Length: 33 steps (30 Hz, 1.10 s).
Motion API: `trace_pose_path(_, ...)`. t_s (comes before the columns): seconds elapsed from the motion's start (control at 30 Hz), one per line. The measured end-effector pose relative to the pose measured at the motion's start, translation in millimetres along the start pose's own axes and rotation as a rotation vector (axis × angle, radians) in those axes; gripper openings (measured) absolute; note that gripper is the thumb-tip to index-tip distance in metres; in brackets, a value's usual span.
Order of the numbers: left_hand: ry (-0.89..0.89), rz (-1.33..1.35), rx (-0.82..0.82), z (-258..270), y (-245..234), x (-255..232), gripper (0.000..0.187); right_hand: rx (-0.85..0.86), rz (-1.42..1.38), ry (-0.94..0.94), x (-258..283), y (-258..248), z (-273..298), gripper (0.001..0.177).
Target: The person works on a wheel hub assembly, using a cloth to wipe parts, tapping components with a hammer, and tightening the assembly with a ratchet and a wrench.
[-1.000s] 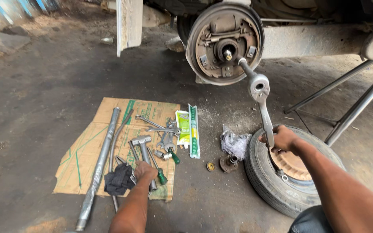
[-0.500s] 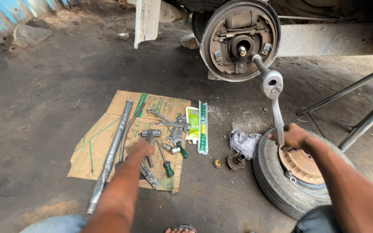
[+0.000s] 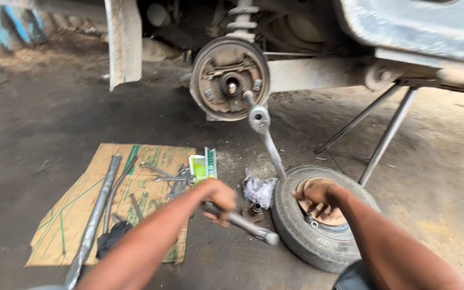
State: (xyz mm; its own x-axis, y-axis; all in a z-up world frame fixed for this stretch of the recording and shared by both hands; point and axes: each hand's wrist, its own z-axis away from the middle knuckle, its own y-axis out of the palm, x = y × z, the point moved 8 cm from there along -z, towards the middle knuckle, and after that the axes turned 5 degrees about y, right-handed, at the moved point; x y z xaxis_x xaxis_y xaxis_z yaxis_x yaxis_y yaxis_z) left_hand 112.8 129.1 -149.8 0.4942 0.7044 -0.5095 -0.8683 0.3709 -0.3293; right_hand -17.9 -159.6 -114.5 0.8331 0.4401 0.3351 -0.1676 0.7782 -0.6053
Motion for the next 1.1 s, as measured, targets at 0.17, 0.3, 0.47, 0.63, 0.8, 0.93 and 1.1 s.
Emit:
trace_pose_path(0.17,0.219,-0.039,-0.081,-23,13,-137,0.019,0.166,0.066,0.242,-73,17,25,0.073)
trace_pose_path(0.3,0.3,-0.05,-0.12,-14,12,-217,0.022,0.176,-0.111,0.237,-112,17,37,0.092)
trace_pose_path(0.47,0.24,-0.441,-0.332,41,-7,-278,0.025,0.088,-0.718,0.016,-115,1,22,0.045)
trace_pose_path(0.63,0.59,-0.812,-0.964,161,-47,-310,0.035,-0.011,-0.847,0.045,-117,-17,38,0.042)
trace_pose_path(0.8,0.164,-1.306,-0.996,242,-68,-271,0.069,-0.096,-0.805,0.049,-135,-29,43,0.04)
trace_pose_path(0.93,0.102,-1.42,-0.973,248,-77,-248,0.082,-0.214,-0.771,0.142,-157,-30,41,0.039)
trace_pose_path(1.1,0.181,-1.303,-1.039,237,-85,-238,0.055,-0.17,-0.889,0.163,-146,-24,30,0.036)
